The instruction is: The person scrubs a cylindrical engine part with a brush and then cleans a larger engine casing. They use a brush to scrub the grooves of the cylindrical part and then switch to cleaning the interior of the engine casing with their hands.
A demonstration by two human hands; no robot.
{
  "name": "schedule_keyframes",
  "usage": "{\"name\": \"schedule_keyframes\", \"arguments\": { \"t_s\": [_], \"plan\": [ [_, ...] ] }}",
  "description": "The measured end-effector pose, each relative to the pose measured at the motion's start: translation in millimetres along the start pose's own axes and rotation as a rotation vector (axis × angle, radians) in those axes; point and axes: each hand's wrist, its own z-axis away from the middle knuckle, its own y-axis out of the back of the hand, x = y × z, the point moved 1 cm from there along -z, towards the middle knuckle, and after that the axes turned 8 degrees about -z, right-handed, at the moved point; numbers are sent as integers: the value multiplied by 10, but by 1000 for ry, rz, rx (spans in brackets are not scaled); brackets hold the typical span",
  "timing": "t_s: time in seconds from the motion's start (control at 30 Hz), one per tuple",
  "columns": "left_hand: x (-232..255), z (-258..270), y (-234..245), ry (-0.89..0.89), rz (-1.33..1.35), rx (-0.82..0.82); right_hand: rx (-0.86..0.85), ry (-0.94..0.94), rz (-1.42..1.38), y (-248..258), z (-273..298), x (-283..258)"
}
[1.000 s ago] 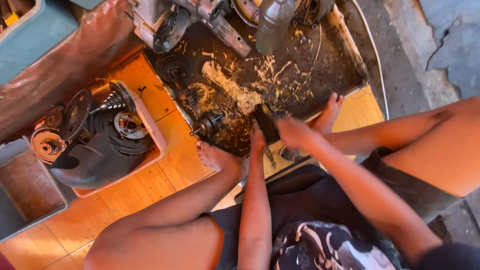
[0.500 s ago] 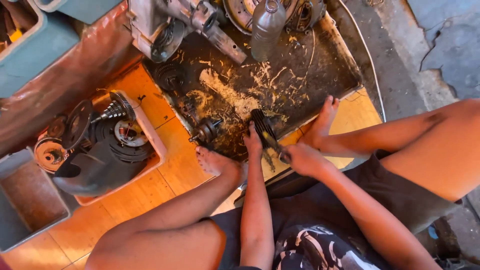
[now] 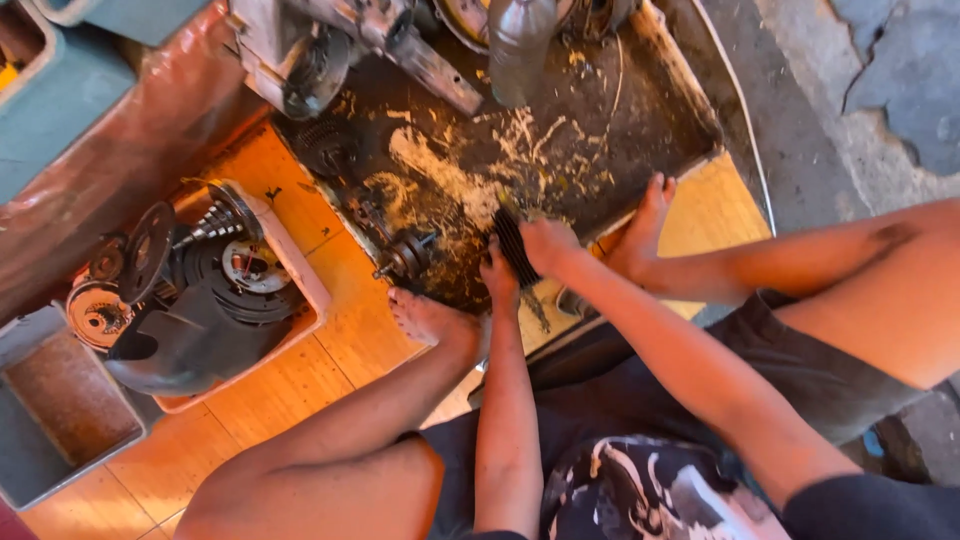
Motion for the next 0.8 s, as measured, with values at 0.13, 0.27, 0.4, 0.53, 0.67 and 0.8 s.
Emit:
{"name": "schedule_keyframes", "arguments": {
  "t_s": [0.13, 0.27, 0.4, 0.53, 0.67, 0.8],
  "plan": [
    [-177, -24, 100, 3, -112, 34, -9, 33, 108, 89, 1021, -186],
    [-398, -263, -94, -21, -108, 103, 33, -86, 77, 720, 1242, -772],
    [-324, -430, -121, -43, -100, 142, 147, 12, -28, -175, -201, 110],
    [-128, -11, -108, -25, -18, 156, 22, 16, 167, 209, 1067, -332],
    [-194, -34, -122, -43, -111, 154, -10, -127, 150, -154, 393, -54],
    [-467, -272, -162, -84, -76, 145, -11, -70, 113, -100, 2, 53]
  ]
}}
